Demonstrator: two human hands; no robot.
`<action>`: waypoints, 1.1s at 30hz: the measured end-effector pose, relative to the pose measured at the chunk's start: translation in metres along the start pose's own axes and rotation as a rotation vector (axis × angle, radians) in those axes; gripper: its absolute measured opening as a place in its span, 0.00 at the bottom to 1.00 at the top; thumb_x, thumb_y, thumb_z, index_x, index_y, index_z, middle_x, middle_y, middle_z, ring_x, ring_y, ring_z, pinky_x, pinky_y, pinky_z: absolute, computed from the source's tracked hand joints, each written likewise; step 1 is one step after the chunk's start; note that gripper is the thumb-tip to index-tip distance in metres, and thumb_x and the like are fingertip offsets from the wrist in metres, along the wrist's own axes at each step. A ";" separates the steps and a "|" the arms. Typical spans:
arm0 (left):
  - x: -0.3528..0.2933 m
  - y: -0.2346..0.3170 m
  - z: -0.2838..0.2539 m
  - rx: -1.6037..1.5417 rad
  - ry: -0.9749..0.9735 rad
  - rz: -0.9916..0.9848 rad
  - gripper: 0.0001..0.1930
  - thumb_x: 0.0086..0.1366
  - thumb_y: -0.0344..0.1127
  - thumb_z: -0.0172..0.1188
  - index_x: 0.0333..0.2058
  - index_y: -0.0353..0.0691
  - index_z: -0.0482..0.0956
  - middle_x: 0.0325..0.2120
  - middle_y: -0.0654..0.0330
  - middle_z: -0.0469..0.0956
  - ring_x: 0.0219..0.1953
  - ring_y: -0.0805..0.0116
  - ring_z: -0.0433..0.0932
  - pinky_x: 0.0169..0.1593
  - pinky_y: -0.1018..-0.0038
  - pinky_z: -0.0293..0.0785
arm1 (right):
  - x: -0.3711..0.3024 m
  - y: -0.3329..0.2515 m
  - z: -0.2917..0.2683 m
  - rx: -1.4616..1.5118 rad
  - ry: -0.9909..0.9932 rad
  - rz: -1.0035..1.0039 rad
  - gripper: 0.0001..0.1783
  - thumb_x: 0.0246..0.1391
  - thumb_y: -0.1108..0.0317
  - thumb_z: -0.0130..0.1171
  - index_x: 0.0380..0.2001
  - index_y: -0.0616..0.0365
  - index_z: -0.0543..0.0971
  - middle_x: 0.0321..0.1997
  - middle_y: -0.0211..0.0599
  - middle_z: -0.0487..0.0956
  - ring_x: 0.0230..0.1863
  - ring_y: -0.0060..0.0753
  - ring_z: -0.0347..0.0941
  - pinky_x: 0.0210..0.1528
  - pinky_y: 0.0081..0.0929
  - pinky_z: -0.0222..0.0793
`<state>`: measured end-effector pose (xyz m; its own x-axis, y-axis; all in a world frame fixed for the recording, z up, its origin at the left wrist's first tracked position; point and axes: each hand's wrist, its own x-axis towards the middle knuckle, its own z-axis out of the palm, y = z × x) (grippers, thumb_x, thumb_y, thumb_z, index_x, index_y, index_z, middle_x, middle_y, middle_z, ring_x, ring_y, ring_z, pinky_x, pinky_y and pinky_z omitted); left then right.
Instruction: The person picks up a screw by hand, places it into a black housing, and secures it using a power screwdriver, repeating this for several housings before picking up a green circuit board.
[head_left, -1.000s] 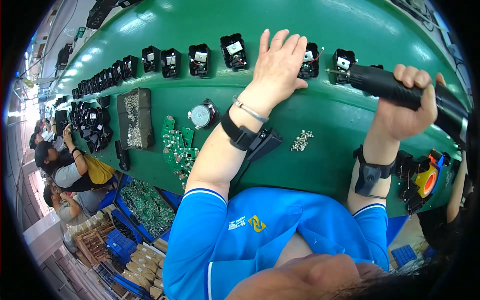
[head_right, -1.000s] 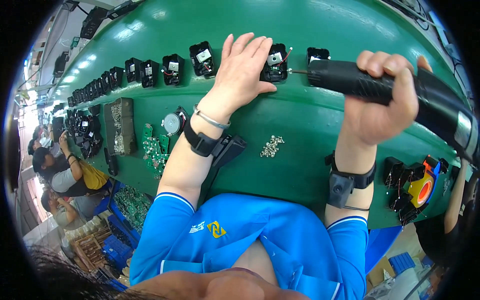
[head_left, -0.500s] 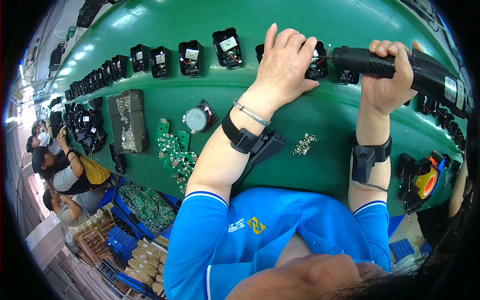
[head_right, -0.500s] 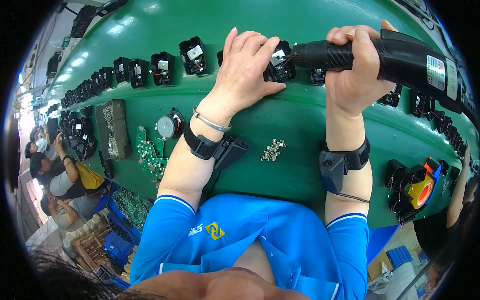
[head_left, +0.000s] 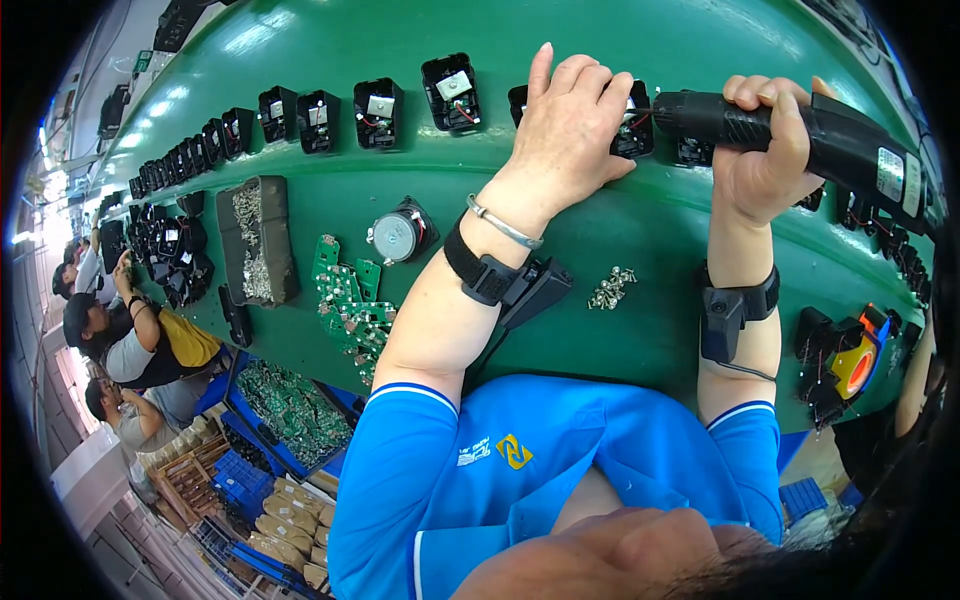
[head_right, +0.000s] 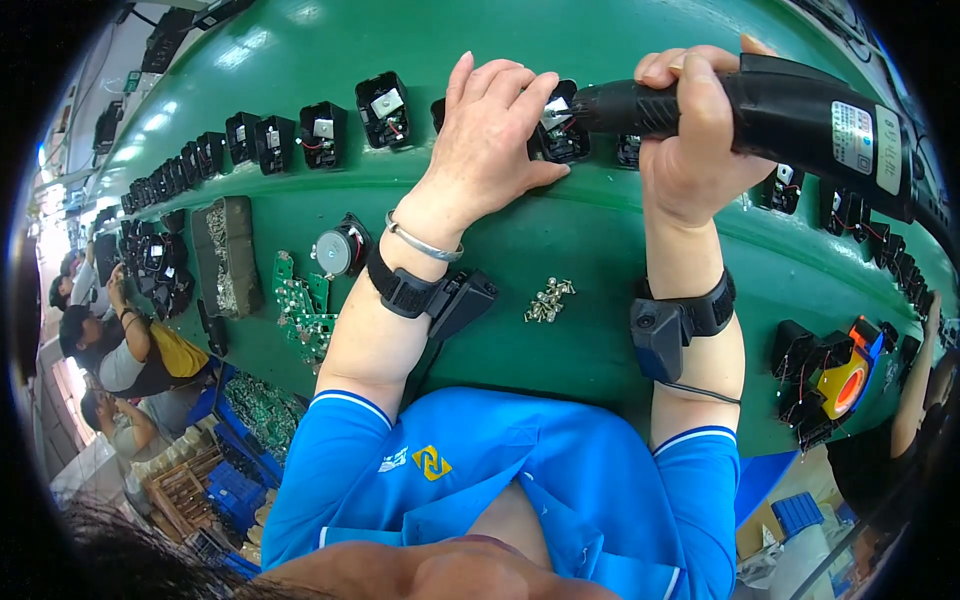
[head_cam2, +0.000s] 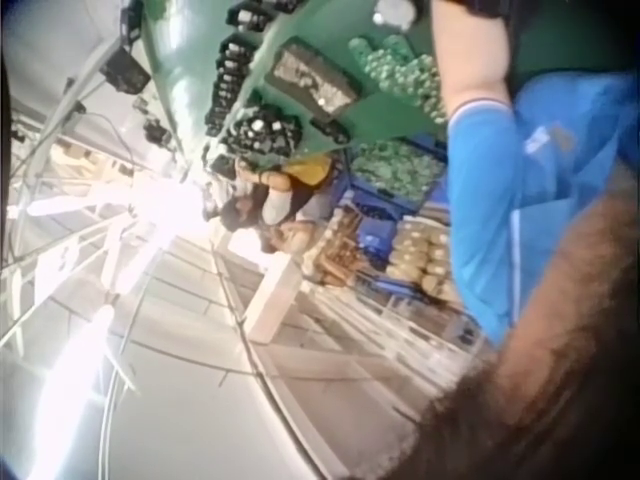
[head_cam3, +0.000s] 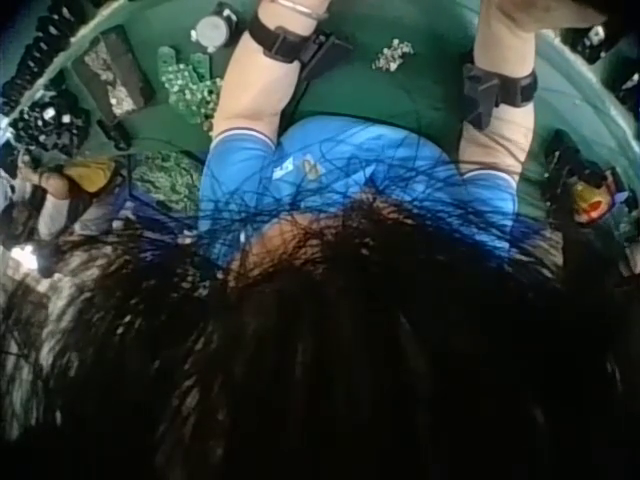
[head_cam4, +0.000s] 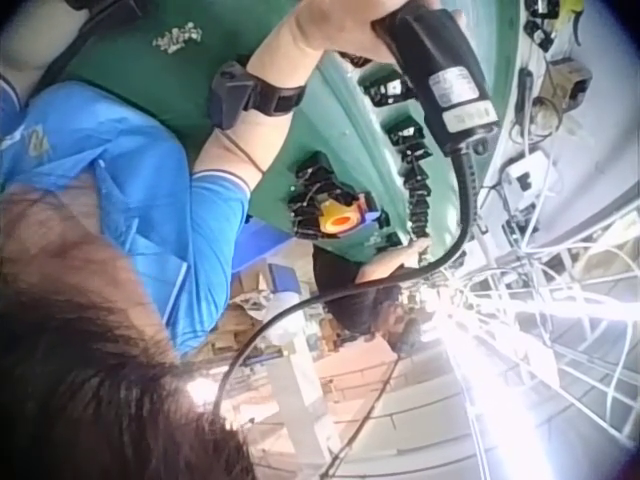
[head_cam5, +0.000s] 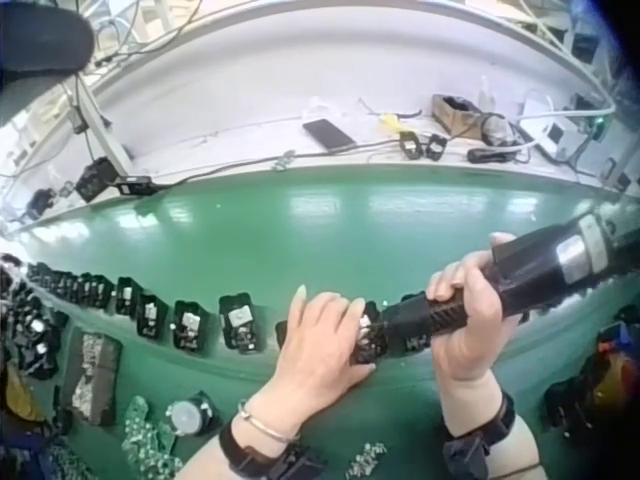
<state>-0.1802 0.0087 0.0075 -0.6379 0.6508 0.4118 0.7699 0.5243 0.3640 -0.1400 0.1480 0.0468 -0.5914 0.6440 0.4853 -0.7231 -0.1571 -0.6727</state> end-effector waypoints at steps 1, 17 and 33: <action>-0.001 -0.002 0.001 0.012 0.003 0.010 0.34 0.28 0.37 0.68 0.40 0.40 0.65 0.34 0.59 0.66 0.44 0.61 0.61 0.54 0.57 0.46 | -0.002 0.002 0.000 0.009 -0.057 -0.021 0.17 0.41 0.78 0.45 0.39 0.57 0.62 0.21 0.37 0.68 0.21 0.30 0.62 0.28 0.33 0.59; -0.003 -0.013 -0.002 0.101 0.061 0.044 0.31 0.23 0.41 0.68 0.33 0.43 0.69 0.29 0.62 0.69 0.42 0.64 0.64 0.52 0.55 0.47 | -0.009 0.008 0.018 -0.243 -0.319 -0.155 0.19 0.39 0.83 0.46 0.40 0.66 0.60 0.22 0.40 0.70 0.21 0.31 0.67 0.32 0.28 0.65; -0.073 0.076 -0.015 -0.071 -0.223 0.130 0.07 0.36 0.34 0.60 0.16 0.40 0.72 0.19 0.62 0.67 0.31 0.65 0.65 0.42 0.70 0.60 | -0.038 -0.101 -0.043 0.054 -0.109 0.157 0.18 0.42 0.71 0.41 0.41 0.56 0.62 0.24 0.32 0.66 0.24 0.25 0.57 0.30 0.26 0.54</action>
<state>-0.0755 -0.0076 0.0175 -0.5076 0.8191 0.2673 0.8363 0.3939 0.3813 -0.0288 0.1712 0.0724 -0.7313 0.5239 0.4367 -0.6355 -0.2911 -0.7151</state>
